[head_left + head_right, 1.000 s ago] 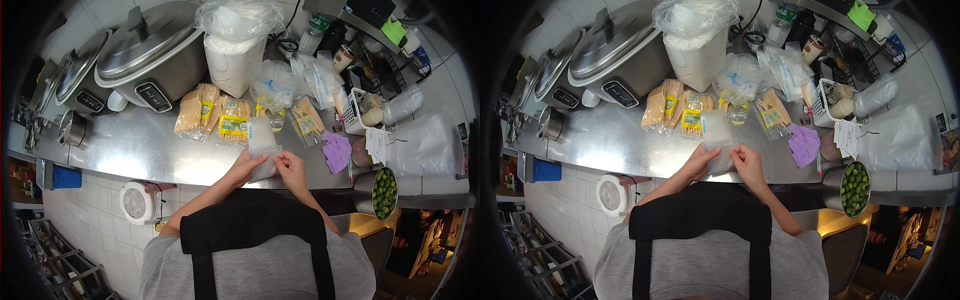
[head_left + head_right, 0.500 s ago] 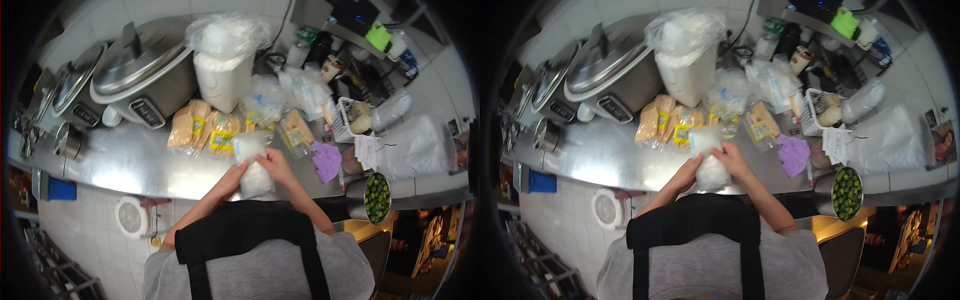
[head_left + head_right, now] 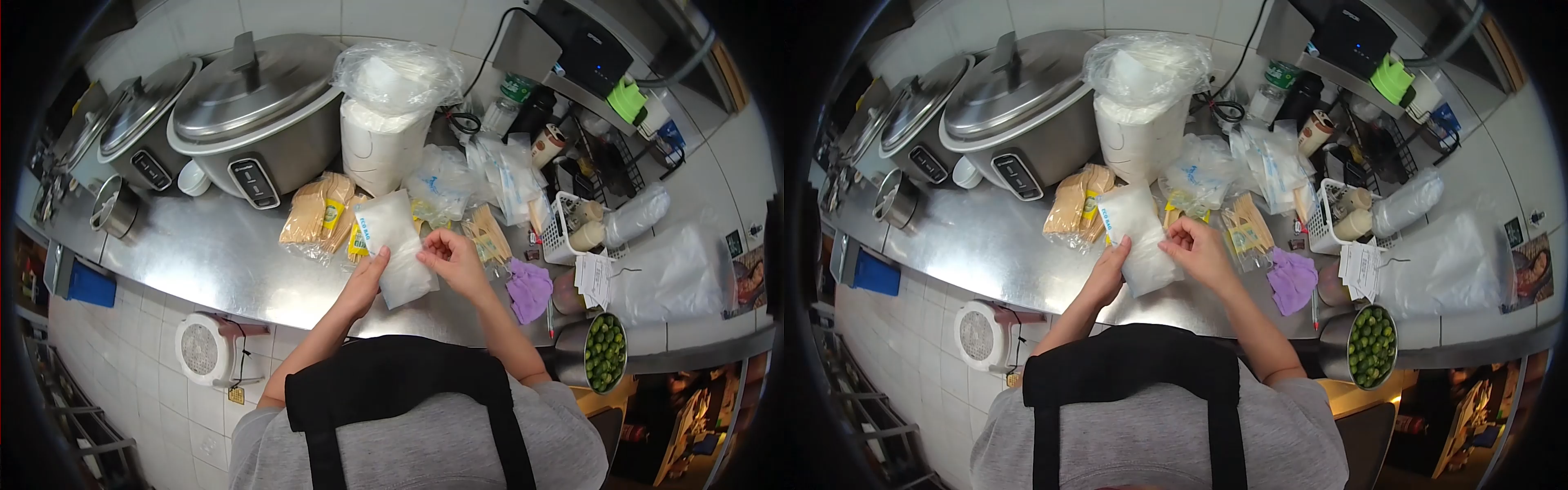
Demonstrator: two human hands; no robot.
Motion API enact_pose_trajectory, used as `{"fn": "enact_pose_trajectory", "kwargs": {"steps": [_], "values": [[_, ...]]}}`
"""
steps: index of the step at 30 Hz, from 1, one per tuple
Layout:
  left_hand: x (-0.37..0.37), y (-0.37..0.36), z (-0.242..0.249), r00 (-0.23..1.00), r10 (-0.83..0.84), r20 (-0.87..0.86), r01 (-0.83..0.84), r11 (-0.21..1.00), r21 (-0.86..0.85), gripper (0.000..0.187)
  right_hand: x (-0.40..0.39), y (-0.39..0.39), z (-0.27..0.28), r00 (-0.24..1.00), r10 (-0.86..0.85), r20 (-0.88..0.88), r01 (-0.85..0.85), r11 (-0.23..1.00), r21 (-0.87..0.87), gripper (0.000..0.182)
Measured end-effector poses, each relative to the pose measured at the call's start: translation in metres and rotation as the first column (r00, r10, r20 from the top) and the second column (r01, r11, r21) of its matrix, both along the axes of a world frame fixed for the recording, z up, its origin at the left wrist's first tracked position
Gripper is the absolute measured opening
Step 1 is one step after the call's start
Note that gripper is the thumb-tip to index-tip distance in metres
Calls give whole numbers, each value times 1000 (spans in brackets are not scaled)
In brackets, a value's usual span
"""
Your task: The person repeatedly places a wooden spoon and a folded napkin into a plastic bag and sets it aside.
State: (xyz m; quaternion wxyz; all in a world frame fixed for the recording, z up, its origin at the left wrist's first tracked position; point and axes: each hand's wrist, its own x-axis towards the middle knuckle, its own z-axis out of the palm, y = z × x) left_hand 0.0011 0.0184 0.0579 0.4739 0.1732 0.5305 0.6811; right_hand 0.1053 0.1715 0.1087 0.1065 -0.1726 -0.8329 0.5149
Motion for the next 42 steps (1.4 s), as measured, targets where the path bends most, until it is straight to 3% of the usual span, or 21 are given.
{"fn": "enact_pose_trajectory", "kwargs": {"steps": [1,2,3,4,6,8,10,11,13,15,19,21,22,24,28,30,36,42], "values": [[1,-1,3,1000,-16,8,16,999,49,50,-1,-5,-4,1000,14,4,-14,1000,-2,7],[2,-1,6,1000,-4,13,4,999,45,50,-2,-8,-10,991,-32,-128,29,999,-25,6],[5,-3,15,962,13,272,-73,975,212,52,-3,-11,-15,963,-84,-255,71,996,-58,5],[5,-5,20,860,-15,510,-189,919,346,54,-2,-14,-16,966,-78,-248,63,996,-67,5],[-1,-6,15,835,-31,549,-204,910,361,56,2,-18,-18,894,-65,-444,51,998,-43,4],[-6,-8,10,774,-96,626,-215,890,403,53,7,-20,-19,877,-68,-477,43,997,-63,4],[-4,-8,11,814,-68,577,-173,920,352,52,13,-21,-18,860,-75,-505,42,996,-76,4],[-4,-8,12,854,-44,519,-135,944,302,52,16,-23,-15,841,-83,-534,-18,983,-180,3],[-11,-7,6,824,-48,564,-170,929,328,50,23,-23,-11,825,-96,-557,-81,955,-284,2],[-22,-11,6,759,-53,649,-243,901,358,47,34,-19,-9,781,-59,-622,-277,860,-429,5],[-41,-20,19,803,72,591,-361,848,387,45,59,-4,-10,857,-4,-515,-278,838,-469,11],[-44,-23,26,815,109,569,-387,833,395,45,62,2,-16,927,-113,-358,-97,848,-520,15],[-45,-24,31,848,115,517,-357,846,397,44,60,3,-17,927,-118,-357,-93,847,-523,15],[-46,-23,35,901,146,409,-317,865,389,42,46,3,-14,894,-58,-445,-46,975,-218,16],[-41,-18,45,944,158,290,-266,883,386,45,14,-18,-1,922,76,-380,-98,994,-39,14],[-39,-18,49,952,181,245,-265,889,372,44,2,-25,-4,934,148,-325,-104,983,149,13],[-46,-25,43,961,189,204,-252,902,350,43,-9,-23,-11,981,143,-131,-146,989,-15,13],[-47,-25,33,934,227,277,-303,912,275,40,-11,-25,-16,989,60,-132,-94,958,-270,7]]}}
